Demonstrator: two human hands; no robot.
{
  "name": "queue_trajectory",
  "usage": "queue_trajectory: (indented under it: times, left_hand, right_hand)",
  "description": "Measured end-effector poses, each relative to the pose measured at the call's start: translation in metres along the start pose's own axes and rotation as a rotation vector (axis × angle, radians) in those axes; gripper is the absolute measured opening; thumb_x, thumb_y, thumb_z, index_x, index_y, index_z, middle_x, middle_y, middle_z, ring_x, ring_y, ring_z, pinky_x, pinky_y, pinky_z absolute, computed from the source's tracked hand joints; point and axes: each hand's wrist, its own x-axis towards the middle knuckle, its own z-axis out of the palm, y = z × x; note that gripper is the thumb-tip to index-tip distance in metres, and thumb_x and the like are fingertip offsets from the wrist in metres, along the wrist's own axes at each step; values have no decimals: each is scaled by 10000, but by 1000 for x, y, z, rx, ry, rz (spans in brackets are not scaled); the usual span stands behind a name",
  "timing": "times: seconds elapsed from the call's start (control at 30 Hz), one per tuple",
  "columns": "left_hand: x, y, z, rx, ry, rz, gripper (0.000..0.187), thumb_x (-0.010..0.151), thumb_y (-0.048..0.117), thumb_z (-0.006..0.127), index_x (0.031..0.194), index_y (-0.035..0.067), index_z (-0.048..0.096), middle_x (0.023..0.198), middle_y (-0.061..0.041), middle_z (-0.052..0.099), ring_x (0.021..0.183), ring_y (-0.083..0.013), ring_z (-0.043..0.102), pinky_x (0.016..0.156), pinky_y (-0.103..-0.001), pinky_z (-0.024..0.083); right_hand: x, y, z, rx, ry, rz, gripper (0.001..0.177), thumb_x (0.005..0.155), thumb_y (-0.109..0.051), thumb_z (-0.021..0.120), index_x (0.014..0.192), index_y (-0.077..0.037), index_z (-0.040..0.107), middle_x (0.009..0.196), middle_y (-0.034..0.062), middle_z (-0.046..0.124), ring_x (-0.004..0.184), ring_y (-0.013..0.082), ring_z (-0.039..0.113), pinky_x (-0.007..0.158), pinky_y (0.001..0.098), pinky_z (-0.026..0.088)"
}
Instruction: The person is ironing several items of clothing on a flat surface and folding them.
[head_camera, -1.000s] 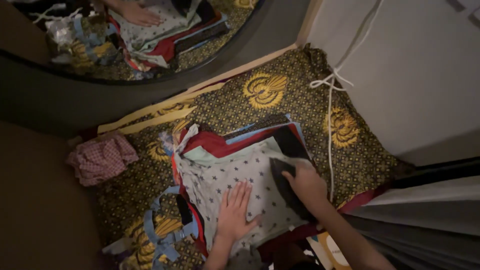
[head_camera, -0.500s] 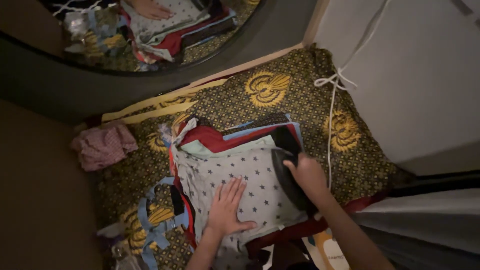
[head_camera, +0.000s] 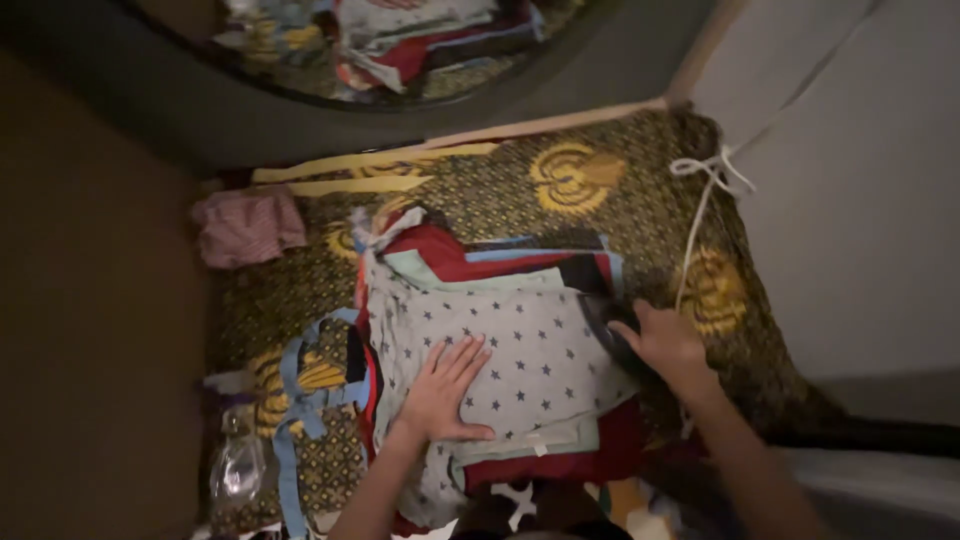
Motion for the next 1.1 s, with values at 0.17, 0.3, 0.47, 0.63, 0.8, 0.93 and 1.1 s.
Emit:
queue_trajectory:
  times: [0.17, 0.3, 0.47, 0.63, 0.8, 0.93, 1.1]
  left_hand:
    - [-35, 14, 48, 103, 222, -340, 997, 875, 669, 600, 1583, 18, 336, 1681, -196, 279, 1548, -331, 257, 1228, -509, 173]
    - [-65, 44, 51, 178, 457, -814, 940, 909, 551, 510, 1562, -79, 263, 1653, -245, 239, 1540, -370, 217, 1242, -506, 168]
    - [-72, 62, 46, 321, 414, -1042, 952, 894, 596, 514, 1552, -41, 256, 1655, -188, 225, 1526, -305, 209, 1200, -540, 153]
    - [-79, 57, 44, 221, 444, -1078, 1046, 845, 657, 569, 1557, -40, 251, 1651, -183, 218, 1521, -299, 195, 1181, -557, 145]
    - [-87, 63, 34, 126, 472, -1051, 1212, 720, 757, 674, 1568, 9, 238, 1661, -155, 230, 1526, -293, 210, 1202, -555, 153]
    - [-86, 60, 22, 74, 370, -1066, 1298, 659, 763, 710, 1569, -1, 189, 1655, -153, 209, 1526, -299, 187, 1187, -574, 126]
    - [-91, 61, 7, -116, 304, -1059, 1366, 614, 702, 780, 1601, 21, 126, 1706, -167, 151, 1527, -310, 123, 1201, -577, 88]
  right_hand:
    - [6, -76, -56, 39, -36, -193, 601, 898, -635, 605, 1083, -66, 656, 773, 216, 717, 742, 434, 702, 652, 545, 562]
    - [23, -165, -34, 97, 56, -639, 524, 866, -601, 667, 1002, -96, 701, 775, 193, 721, 735, 414, 707, 622, 537, 563]
    - [55, -272, 8, -1, -114, -798, 540, 902, -602, 646, 1037, -80, 667, 762, 188, 723, 726, 403, 717, 631, 527, 569]
    - [90, -319, 7, 72, -77, -919, 588, 828, -564, 698, 1116, -52, 658, 731, 220, 721, 668, 422, 717, 554, 541, 564]
    - [87, -320, 0, 30, -60, -697, 551, 884, -603, 648, 1019, -72, 705, 824, 203, 732, 767, 411, 730, 666, 524, 583]
    - [93, -312, -8, -1, -41, -770, 575, 886, -587, 658, 1034, -32, 694, 790, 232, 726, 744, 439, 721, 652, 543, 577]
    - [112, -299, 4, 110, 8, -595, 601, 903, -611, 660, 919, -12, 703, 810, 254, 712, 779, 442, 713, 698, 534, 575]
